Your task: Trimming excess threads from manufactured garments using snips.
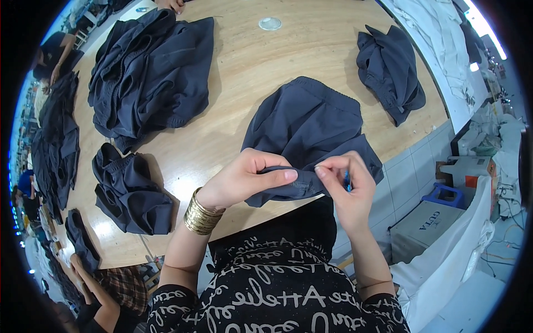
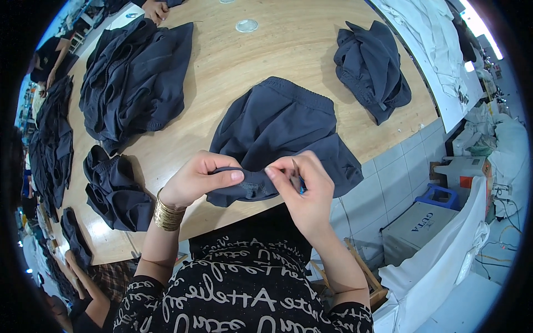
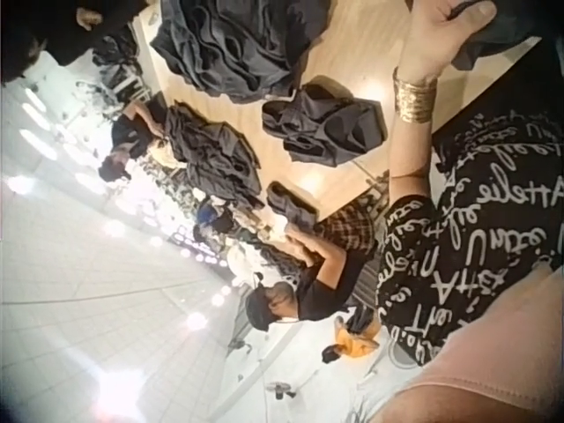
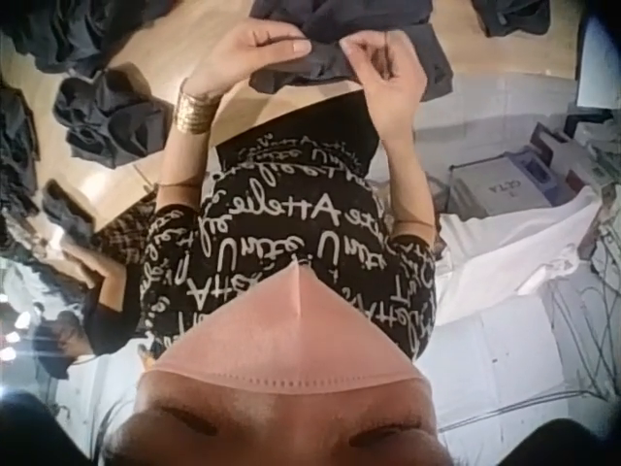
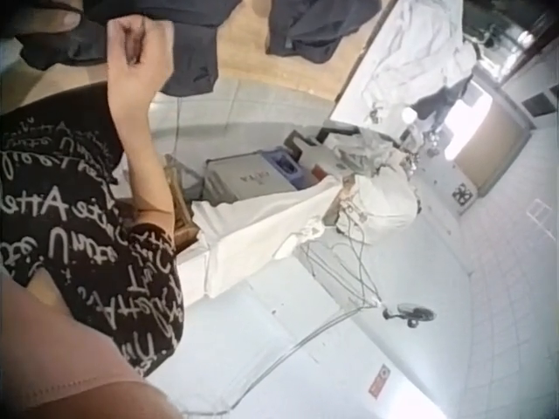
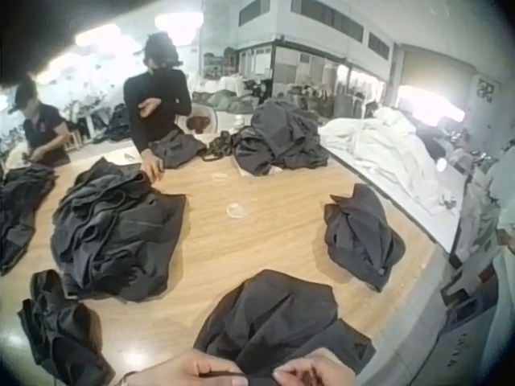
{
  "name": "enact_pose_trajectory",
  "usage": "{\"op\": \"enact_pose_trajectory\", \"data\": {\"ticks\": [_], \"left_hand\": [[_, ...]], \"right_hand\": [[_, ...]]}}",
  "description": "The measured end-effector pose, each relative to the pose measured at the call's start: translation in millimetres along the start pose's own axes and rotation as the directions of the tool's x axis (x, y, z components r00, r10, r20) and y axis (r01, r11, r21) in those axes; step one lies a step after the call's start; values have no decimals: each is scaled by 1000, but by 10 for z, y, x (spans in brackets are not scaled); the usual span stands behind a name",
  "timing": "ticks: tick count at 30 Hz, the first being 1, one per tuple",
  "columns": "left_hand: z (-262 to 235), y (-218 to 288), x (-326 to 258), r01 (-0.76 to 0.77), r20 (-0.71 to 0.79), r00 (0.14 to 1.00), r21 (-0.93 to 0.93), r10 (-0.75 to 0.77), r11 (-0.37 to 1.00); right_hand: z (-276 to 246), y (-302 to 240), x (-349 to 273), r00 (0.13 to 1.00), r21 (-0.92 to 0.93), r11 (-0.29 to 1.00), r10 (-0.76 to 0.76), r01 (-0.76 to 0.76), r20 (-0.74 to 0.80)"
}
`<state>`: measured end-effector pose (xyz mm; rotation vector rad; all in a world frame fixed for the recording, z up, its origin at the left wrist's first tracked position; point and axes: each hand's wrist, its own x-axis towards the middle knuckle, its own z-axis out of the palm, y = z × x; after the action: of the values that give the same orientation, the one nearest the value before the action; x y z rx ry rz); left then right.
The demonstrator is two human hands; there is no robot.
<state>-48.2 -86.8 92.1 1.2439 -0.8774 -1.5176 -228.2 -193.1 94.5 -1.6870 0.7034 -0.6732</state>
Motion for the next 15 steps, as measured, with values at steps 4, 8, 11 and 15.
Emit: {"op": "enact_pose_trajectory", "data": {"ticks": [4,8,11,15], "left_hand": [[58,45,6,52,-58,997,-82,-57,995],[93,-7,57,-23,-65,998,-36,21,999],[108,11,56,14,-63,998,-148,-24,989],[91,-31,47,4,-87,996,-238,-26,971]], "right_hand": [[13,-138,-86,960,-195,944,-279,267,-33],[70,-47,-74,917,-191,899,-398,393,17],[11,-48,-63,931,-139,924,-364,356,-35],[-123,-142,-43,981,139,976,-149,166,-125]]}}
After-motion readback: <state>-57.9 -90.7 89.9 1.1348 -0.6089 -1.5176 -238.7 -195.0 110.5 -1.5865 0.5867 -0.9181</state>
